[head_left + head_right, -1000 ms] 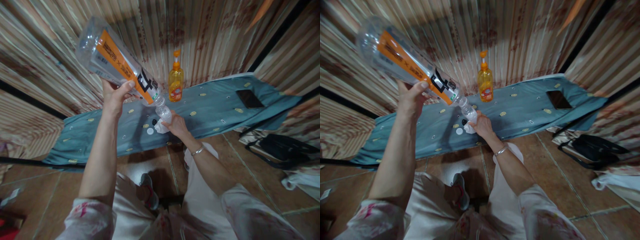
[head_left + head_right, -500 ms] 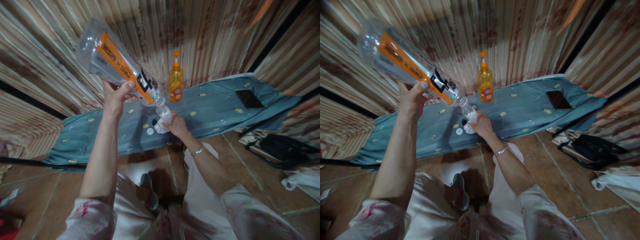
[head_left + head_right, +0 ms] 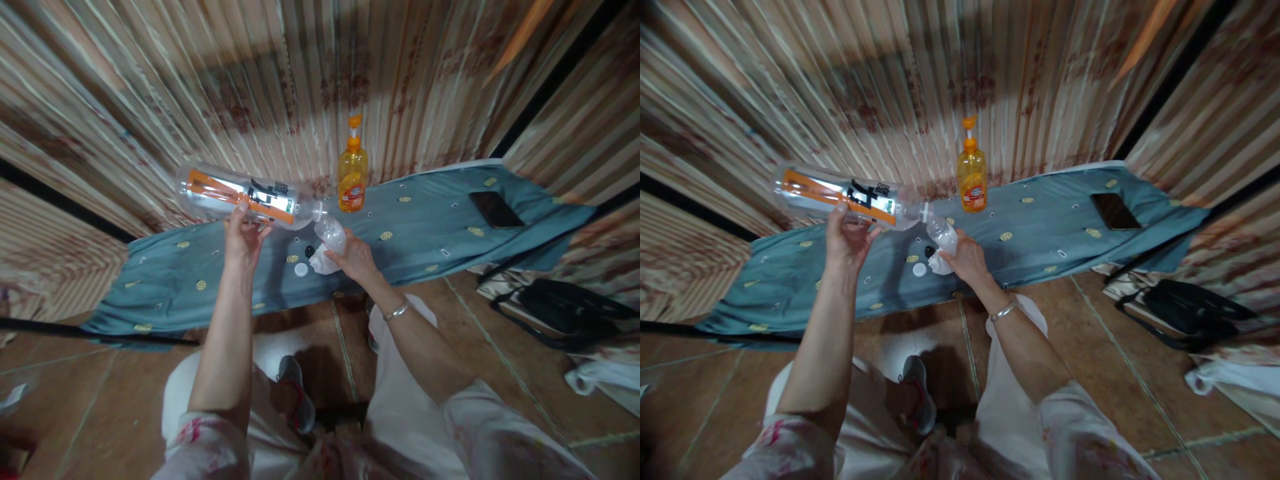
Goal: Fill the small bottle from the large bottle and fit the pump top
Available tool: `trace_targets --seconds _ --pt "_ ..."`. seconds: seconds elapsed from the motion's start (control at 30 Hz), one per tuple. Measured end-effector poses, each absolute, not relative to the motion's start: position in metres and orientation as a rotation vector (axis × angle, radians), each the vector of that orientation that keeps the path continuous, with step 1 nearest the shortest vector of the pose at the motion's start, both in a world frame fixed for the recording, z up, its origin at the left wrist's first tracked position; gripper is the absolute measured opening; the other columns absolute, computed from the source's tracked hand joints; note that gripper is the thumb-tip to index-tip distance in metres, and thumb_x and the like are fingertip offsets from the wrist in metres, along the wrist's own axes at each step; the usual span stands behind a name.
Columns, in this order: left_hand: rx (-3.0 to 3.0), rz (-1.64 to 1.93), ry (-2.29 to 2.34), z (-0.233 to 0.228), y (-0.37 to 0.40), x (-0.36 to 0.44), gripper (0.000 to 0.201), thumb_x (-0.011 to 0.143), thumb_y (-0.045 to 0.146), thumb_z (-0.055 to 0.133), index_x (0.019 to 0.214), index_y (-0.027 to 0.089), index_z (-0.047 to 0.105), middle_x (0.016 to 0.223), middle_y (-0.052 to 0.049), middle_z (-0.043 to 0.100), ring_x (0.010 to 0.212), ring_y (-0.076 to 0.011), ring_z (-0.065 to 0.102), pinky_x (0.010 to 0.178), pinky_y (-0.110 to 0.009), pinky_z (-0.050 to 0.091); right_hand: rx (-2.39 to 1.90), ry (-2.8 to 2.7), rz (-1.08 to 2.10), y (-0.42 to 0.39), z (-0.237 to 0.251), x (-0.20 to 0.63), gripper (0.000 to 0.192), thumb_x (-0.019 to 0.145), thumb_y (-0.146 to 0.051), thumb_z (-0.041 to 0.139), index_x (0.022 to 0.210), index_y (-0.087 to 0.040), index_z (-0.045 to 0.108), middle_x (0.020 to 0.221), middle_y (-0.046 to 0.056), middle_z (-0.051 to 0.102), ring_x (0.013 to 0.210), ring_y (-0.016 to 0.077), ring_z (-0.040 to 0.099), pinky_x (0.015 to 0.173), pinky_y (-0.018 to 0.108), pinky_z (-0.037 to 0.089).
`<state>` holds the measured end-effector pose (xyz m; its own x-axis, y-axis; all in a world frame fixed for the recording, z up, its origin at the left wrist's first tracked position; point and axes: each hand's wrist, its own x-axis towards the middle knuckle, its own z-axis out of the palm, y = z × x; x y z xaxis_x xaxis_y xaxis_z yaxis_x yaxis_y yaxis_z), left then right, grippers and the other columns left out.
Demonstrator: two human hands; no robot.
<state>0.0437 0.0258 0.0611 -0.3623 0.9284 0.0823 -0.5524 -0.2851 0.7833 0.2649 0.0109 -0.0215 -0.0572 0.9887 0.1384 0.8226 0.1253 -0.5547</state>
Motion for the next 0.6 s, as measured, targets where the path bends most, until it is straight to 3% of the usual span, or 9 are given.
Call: trace_targets --seconds 0.13,0.33,0.5,0.6 --pt "0.566 1.827 0.818 0.042 0.025 0.047 0.029 0.069 0.034 0.087 0.084 0.024 0.064 0.078 0.002 0.07 0.072 -0.0174 0.071 0.078 -0.033 0.063 -1.738 -1.922 0.467 0.011 -0.021 0.265 0.056 0.09 -0.039 0.074 0.133 -0.011 0.054 0.121 0.018 0.076 0.117 0.0297 0.072 0.095 0.033 0.052" --pt "0.323 1.718 0.848 0.017 0.02 0.056 0.023 0.083 0.04 0.078 0.092 0.022 0.066 0.083 -0.003 0.071 0.078 -0.0199 0.075 0.086 -0.037 0.062 -1.758 -1.902 0.456 0.011 -0.022 0.265 0.06 0.089 -0.041 0.075 0.136 -0.011 0.053 0.12 0.018 0.076 0.116 0.0293 0.072 0.093 0.032 0.053" --pt "0.102 1.721 0.775 0.006 0.018 0.062 0.027 0.092 0.043 0.069 0.107 0.022 0.065 0.101 -0.008 0.075 0.092 -0.0215 0.076 0.092 -0.037 0.061 -1.752 -1.903 0.402 0.011 -0.027 0.266 0.056 0.089 -0.042 0.074 0.133 -0.012 0.056 0.115 0.016 0.077 0.112 0.0292 0.074 0.089 0.032 0.054" --pt "0.027 1.703 0.759 0.0 0.019 0.061 0.033 0.093 0.042 0.069 0.116 0.02 0.063 0.101 -0.01 0.074 0.091 -0.0218 0.076 0.09 -0.036 0.062 -1.759 -1.896 0.387 0.012 -0.032 0.267 0.057 0.088 -0.042 0.075 0.133 -0.013 0.056 0.114 0.016 0.078 0.11 0.0303 0.074 0.089 0.033 0.055"
